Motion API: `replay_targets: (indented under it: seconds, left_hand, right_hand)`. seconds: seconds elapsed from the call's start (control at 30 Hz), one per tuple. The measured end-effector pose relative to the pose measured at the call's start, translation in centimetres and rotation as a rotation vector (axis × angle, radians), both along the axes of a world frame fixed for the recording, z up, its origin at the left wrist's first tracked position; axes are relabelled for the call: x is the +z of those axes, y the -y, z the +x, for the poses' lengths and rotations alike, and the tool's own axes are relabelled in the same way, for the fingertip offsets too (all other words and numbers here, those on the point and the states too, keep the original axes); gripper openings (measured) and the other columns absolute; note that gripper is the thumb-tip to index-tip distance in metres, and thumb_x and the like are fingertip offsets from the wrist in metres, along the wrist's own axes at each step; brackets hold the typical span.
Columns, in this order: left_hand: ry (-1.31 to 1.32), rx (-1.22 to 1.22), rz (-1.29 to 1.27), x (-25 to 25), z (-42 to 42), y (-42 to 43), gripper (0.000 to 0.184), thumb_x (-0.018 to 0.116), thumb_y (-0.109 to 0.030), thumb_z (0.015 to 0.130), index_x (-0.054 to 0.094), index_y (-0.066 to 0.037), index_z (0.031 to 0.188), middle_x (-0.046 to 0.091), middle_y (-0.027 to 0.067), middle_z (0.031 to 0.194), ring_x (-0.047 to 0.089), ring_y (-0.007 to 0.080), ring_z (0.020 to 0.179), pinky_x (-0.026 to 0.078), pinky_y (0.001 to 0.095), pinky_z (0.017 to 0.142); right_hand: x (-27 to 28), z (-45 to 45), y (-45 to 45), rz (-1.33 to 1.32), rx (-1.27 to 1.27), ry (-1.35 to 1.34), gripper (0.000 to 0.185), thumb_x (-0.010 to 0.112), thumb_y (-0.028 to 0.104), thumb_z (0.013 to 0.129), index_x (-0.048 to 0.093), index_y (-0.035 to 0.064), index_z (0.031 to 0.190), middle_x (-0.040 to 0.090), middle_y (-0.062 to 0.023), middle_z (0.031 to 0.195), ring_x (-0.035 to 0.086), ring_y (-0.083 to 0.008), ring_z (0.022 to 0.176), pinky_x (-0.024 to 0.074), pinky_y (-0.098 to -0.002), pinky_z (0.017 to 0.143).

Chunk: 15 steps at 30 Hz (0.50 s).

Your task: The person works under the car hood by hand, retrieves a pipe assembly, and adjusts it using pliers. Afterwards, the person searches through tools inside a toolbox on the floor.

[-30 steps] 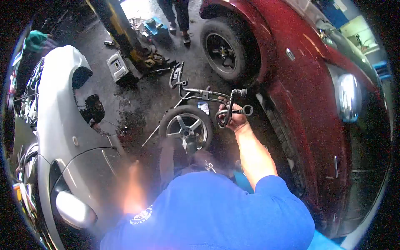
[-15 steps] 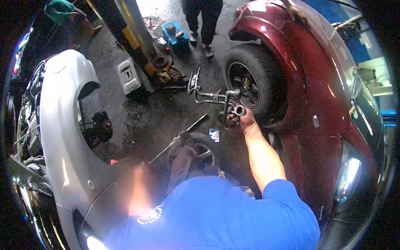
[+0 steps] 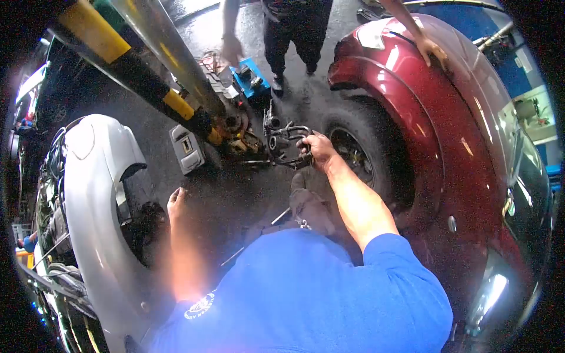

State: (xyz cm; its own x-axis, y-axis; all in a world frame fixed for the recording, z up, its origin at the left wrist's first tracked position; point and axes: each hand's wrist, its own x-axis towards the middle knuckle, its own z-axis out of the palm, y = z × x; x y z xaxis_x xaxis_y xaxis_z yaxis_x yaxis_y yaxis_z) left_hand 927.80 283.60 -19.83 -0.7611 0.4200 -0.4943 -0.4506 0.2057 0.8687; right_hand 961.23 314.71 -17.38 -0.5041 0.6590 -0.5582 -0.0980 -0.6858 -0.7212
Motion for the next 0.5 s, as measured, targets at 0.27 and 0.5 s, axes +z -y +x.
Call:
replay_targets:
  seconds: [0.27, 0.5]
  left_hand:
    - [-0.009, 0.166, -0.244, -19.9, -0.4, -11.9, 0.027, 0.062, -0.026, 0.085, 0.059, -0.004, 0.1, 0.06, 0.0024, 0.076, 0.056, 0.0127, 0.058, 0.04, 0.0249, 0.042]
    - [0.133, -0.089, -0.391, -17.0, -0.3, -25.4, 0.03, 0.063, -0.029, 0.084, 0.06, -0.005, 0.102, 0.061, 0.0013, 0.079, 0.057, 0.0111, 0.064, 0.042, 0.0245, 0.047]
  right_hand:
    - [-9.9, -7.5, -20.1, 0.148, 0.164, -0.069, 0.025, 0.045, 0.005, 0.081, 0.052, 0.0051, 0.106, 0.059, -0.0064, 0.074, 0.053, -0.0122, 0.056, 0.0485, -0.0298, 0.052]
    - [-7.8, -17.0, -31.3, 0.339, 0.191, 0.007, 0.017, 0.051, 0.007, 0.08, 0.059, 0.005, 0.095, 0.059, -0.003, 0.072, 0.054, -0.0103, 0.055, 0.0476, -0.0252, 0.053]
